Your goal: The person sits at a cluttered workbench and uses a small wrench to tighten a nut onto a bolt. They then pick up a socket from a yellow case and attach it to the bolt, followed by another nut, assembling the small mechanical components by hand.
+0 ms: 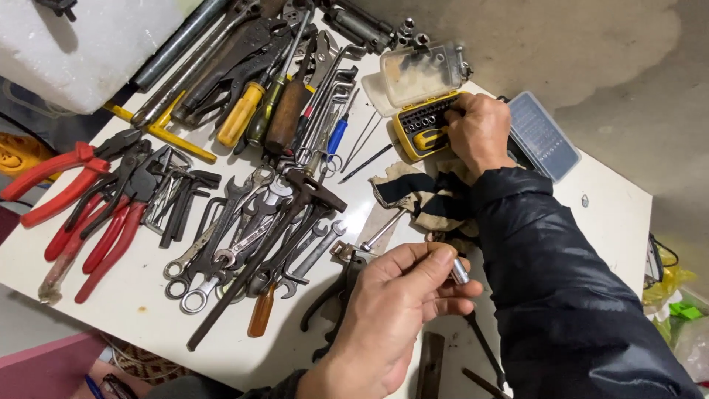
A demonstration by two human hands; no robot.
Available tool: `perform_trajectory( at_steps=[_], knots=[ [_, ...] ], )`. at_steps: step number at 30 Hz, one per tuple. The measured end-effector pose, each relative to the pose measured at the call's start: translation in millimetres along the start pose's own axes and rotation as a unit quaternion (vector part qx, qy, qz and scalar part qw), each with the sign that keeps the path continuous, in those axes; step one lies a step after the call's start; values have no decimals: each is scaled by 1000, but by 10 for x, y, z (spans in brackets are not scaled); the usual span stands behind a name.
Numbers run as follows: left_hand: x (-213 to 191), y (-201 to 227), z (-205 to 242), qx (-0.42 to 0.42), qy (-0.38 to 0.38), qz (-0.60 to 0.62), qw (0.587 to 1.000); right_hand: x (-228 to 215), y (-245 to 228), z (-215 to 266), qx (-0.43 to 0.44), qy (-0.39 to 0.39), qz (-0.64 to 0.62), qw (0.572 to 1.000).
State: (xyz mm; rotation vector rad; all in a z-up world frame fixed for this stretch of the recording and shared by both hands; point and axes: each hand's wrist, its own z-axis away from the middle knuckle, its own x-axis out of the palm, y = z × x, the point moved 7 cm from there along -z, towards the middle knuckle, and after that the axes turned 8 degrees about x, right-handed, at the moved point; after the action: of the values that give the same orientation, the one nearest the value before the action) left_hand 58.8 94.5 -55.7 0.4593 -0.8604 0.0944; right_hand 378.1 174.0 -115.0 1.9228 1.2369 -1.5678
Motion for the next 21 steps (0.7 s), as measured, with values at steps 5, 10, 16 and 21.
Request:
perform_trajectory(
  at_steps=[5,10,16,21],
  knots=[
    [38,-9,6,-39,-14,48,998,-27,-7,18,-6,-39,3,999],
    [4,-56,-52,-45,4,80,996,-29,-35,61,-12,-32,66,997],
    [-21,-90,-115,-47,26,86,995,-856,-629,515,-16,-24,-77,997],
    [-24,-39,-78,-46,27,58,997,-1553,-966,1212,196,-138,-260,935]
  ],
)
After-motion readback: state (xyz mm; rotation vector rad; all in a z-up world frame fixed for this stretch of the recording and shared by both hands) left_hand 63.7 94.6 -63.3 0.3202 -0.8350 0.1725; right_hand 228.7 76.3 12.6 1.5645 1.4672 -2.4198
